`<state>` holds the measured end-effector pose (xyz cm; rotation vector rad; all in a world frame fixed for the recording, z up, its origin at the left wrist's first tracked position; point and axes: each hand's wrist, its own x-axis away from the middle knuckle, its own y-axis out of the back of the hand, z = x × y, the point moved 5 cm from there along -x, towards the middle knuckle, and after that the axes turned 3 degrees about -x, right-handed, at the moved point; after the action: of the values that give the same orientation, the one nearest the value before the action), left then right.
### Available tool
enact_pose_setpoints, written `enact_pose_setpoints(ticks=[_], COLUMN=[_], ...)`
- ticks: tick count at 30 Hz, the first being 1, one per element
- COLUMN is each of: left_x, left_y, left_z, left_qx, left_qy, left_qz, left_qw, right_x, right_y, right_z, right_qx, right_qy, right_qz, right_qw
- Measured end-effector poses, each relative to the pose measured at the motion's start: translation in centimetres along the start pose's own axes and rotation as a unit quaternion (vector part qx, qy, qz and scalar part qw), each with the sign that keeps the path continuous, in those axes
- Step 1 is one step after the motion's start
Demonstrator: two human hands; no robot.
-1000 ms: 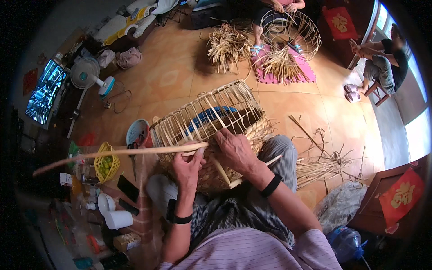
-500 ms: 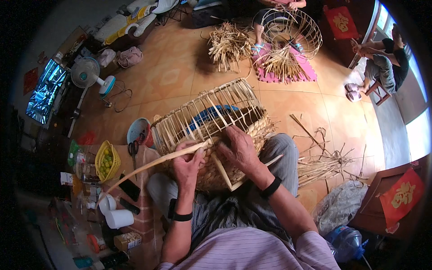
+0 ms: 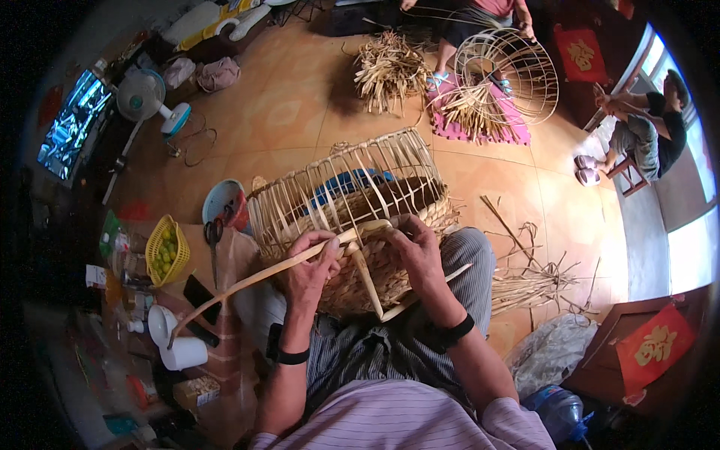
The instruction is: The recorder is weaving a basket using long strips of wood or bamboo.
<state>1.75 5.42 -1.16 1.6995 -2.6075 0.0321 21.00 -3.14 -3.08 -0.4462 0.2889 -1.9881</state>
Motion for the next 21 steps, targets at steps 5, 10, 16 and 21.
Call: enact_pose_setpoints(ticks=[5, 10, 16, 21], left_x=[-0.5, 0.4, 0.4, 0.1], left_y=[-0.7, -1.1, -1.8, -2.8], left_z=[-0.8, -2.1, -3.6, -3.9], left_qx=[-0.206, -0.268, -0.334, -0.377], left_qy=[-0.168, -0.245, -0.222, -0.231], left_qz=[-0.076, -0.105, -0.014, -0.013], left_qw=[0.961, 0.926, 0.916, 0.897], right_x=[1.4, 1.6, 0.3, 0.4], right_y=[0.8, -1.7, -5.7, -4.9], right_z=[1.8, 5.9, 6.0, 5.2], right_qx=[0.221, 0.545, 0.659, 0.627], right_qy=[0.142, 0.249, 0.344, 0.338], right_qz=[-0.021, -0.015, 0.071, 0.109], right_qw=[0.965, 0.801, 0.666, 0.694])
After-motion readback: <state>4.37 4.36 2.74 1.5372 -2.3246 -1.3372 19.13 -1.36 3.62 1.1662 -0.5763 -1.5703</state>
